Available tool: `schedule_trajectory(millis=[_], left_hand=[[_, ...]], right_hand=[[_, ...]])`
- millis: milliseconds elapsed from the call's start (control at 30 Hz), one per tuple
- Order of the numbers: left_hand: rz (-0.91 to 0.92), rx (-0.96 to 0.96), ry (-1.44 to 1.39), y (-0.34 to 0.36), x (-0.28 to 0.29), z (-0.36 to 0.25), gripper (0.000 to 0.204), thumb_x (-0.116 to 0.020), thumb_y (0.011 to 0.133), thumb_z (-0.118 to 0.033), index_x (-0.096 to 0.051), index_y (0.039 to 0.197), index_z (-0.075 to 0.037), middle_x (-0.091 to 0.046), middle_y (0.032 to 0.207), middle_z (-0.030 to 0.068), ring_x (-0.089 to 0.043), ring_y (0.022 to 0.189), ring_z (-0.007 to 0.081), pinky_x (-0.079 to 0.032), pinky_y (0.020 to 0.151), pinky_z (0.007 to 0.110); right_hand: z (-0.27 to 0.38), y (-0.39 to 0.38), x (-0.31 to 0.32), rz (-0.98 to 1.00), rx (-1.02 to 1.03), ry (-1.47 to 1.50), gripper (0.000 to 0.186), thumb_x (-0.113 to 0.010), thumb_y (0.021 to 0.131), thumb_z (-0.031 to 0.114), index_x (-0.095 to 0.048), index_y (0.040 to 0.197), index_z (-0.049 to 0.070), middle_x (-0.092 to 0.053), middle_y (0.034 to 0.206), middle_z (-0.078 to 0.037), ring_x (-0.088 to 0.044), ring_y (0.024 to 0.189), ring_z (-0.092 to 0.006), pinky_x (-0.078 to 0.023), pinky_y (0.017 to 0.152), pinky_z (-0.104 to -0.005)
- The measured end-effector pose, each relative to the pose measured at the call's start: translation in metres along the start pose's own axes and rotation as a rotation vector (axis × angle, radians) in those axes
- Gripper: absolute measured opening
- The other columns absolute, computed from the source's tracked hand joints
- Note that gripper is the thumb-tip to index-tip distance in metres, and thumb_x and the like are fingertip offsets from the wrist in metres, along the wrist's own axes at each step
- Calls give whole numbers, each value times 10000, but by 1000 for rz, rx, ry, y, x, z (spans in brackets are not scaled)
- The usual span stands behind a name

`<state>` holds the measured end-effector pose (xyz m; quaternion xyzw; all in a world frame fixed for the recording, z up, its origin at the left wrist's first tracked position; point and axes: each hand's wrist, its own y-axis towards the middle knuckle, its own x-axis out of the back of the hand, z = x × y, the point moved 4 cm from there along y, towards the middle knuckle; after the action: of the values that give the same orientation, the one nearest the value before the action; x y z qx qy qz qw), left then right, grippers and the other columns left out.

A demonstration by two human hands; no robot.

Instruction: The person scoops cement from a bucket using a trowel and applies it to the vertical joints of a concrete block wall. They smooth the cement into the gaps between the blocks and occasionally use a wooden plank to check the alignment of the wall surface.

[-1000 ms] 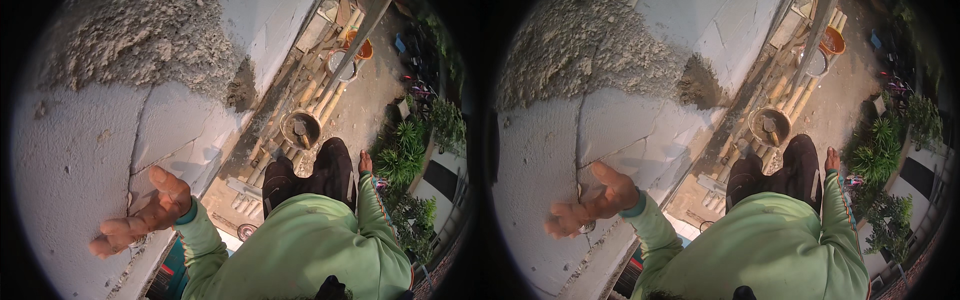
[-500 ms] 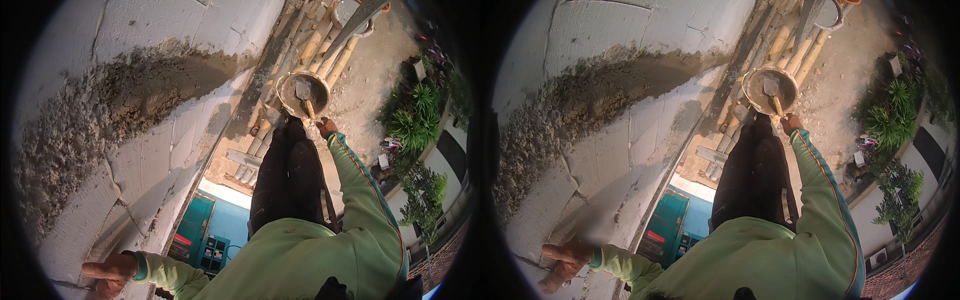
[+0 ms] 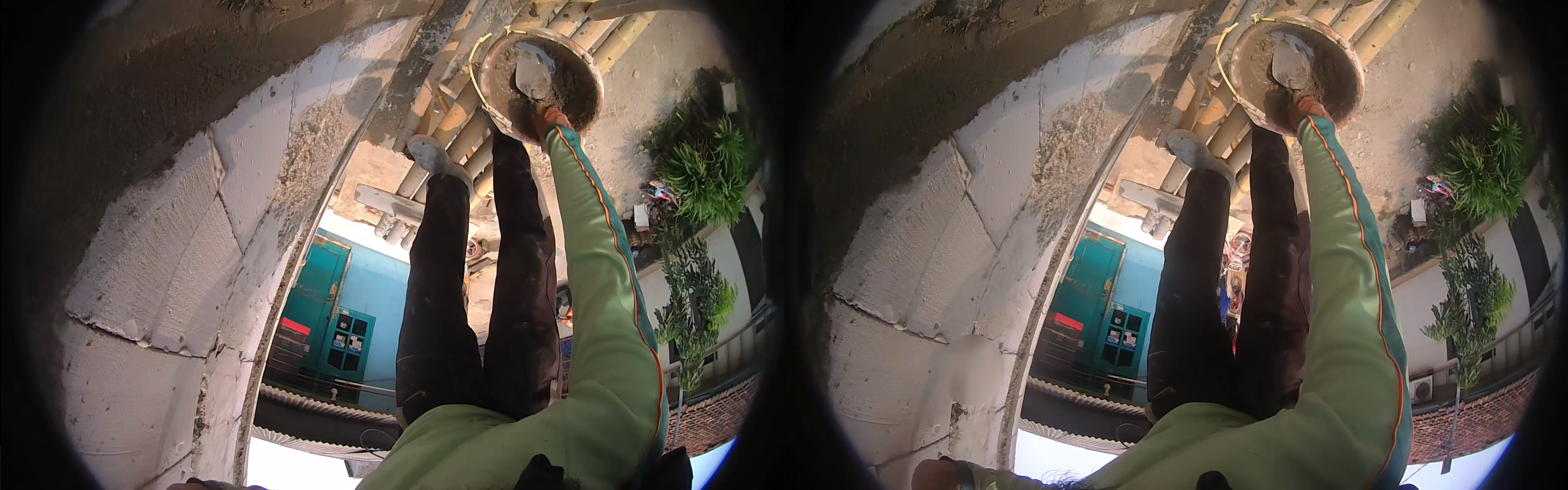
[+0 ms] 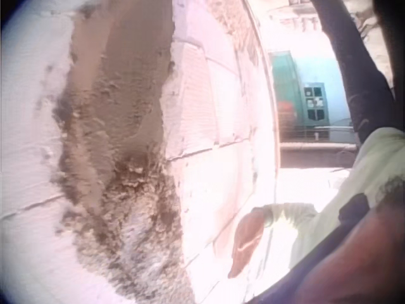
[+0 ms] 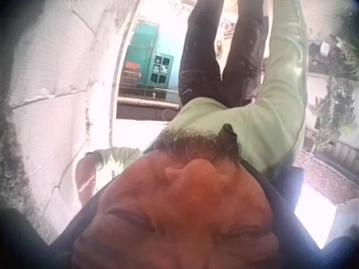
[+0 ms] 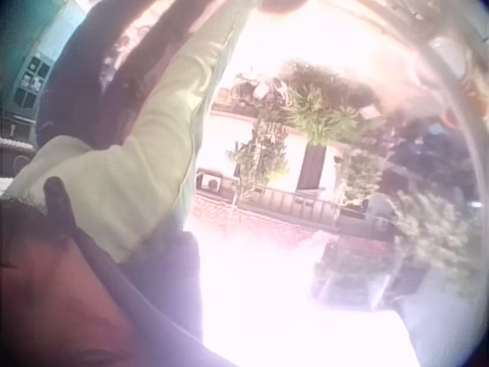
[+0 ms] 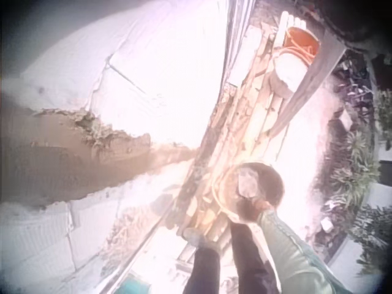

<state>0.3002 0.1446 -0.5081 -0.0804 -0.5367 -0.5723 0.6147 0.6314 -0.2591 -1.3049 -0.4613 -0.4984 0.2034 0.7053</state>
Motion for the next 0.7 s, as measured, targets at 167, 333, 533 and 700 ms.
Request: schedule_trajectory(millis=[167, 333, 533, 700], left_hand=[[571, 919, -1093, -162, -122, -214, 884, -626, 973, -301, -85, 1623, -44, -158, 1665, 232, -182, 1541, 400, -170, 1233, 574], [988, 1402, -1716, -293, -330, -430, 975, -678, 978, -267, 14, 1619, -20, -137, 1654, 272, -280, 1505, 371, -337, 1171, 441], [907, 1545, -1698, -319, -447, -532, 579, -644, 936, -64, -454, 1480, -7, -641, 1256, 188, -615, 1126, 219, -482, 971, 338], [853, 1728, -1720, -323, -455, -539, 487, -611, 912, 46, -594, 1386, -62, -694, 987, 83, -633, 829, 145, -519, 778, 302]], right_hand=[[-5, -69, 98, 160, -123, 105, 502, -545, 952, 399, -587, 1331, 73, -679, 1236, -219, -660, 1126, -402, -527, 962, -455], [-28, -64, 86, -45, -380, 242, 418, -473, 1012, 336, -600, 1306, 68, -726, 1105, -178, -705, 1009, -373, -552, 867, -462], [-32, -31, 18, 127, -78, 288, 614, -695, 888, 421, -546, 1394, 108, -656, 1313, -148, -579, 1270, -307, -479, 1030, -390], [-7, -27, 25, 93, -36, 447, 509, -627, 961, 387, -543, 1389, 126, -631, 1342, -125, -552, 1264, -329, -471, 1005, -397]])
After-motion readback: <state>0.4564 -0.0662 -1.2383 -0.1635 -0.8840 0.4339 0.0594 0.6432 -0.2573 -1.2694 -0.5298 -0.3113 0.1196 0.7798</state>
